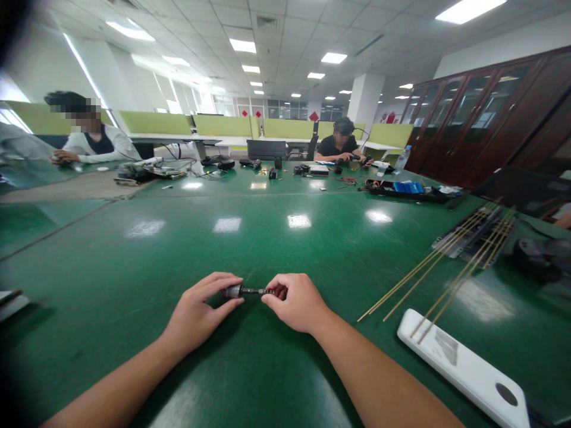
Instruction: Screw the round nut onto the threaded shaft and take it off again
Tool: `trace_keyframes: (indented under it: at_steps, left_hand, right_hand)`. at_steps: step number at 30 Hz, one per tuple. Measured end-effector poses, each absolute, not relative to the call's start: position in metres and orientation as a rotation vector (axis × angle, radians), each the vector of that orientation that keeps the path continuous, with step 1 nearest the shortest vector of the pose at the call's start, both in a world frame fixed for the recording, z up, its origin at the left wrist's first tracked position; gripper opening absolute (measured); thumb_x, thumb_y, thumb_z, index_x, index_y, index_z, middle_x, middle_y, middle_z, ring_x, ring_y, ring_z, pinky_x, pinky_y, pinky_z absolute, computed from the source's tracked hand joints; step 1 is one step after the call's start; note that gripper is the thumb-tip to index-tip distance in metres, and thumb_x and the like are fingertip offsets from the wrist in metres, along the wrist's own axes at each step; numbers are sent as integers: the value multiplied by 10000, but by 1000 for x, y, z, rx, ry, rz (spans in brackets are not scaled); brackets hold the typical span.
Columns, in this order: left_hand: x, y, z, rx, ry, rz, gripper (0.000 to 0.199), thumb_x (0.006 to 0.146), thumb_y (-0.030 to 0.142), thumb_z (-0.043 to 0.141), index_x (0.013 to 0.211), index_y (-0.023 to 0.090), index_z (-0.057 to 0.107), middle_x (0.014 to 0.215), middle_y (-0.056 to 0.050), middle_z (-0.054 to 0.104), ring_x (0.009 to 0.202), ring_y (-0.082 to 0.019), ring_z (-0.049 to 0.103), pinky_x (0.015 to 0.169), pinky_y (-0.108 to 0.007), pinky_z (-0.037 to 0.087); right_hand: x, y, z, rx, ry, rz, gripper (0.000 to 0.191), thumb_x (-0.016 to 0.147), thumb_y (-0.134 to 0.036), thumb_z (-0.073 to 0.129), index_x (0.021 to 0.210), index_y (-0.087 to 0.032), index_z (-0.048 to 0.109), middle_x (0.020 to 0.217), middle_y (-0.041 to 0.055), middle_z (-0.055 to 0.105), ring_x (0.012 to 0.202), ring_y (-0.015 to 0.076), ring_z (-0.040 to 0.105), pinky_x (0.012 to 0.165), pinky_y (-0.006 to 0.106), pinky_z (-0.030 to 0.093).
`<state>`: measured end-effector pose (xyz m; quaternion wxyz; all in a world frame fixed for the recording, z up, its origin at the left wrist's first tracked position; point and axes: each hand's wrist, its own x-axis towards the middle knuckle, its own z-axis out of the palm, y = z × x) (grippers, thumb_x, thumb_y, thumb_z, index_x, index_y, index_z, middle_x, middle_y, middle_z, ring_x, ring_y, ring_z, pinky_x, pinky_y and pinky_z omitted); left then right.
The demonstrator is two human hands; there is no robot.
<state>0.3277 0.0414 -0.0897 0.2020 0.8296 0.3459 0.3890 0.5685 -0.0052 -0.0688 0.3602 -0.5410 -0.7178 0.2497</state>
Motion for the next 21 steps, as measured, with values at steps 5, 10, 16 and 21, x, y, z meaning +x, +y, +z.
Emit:
trace_keyframes:
  at_steps: [5,10,16,21]
  left_hand:
    - [328,42,-89,2316,967,1087,310,873,233,696,1176,287,661,1155,-43,634,1077,-219,609,966,-382,505]
    - [328,42,-89,2314,968,1089,302,875,234,695,1170,292,660,1156,-33,631,1078,-210,608,965,-368,500]
    - [327,42,-90,2320,971,1073,303,879,235,695,1174,295,653,1161,-26,628,1079,-202,601,970,-364,489]
    - [327,43,-91,2332,977,1077,294,878,247,700,1163,302,653,1155,-17,631,1074,-197,602,965,-355,487]
  right_hand:
    - [569,-4,-70,-1395,-1837,646,99,825,-272,685,871,-193,723,730,7,700,659,141,631,643,252,480]
    - [569,-5,-71,-1396,-1834,649,102,824,-277,686,874,-196,722,735,5,699,657,139,628,640,251,479]
    - [570,-4,-72,-1395,-1832,647,103,823,-280,685,867,-194,720,732,4,695,656,136,625,636,248,475]
    - [570,-3,-75,-1391,-1833,646,106,822,-289,685,861,-195,717,724,-1,690,642,132,619,621,245,470]
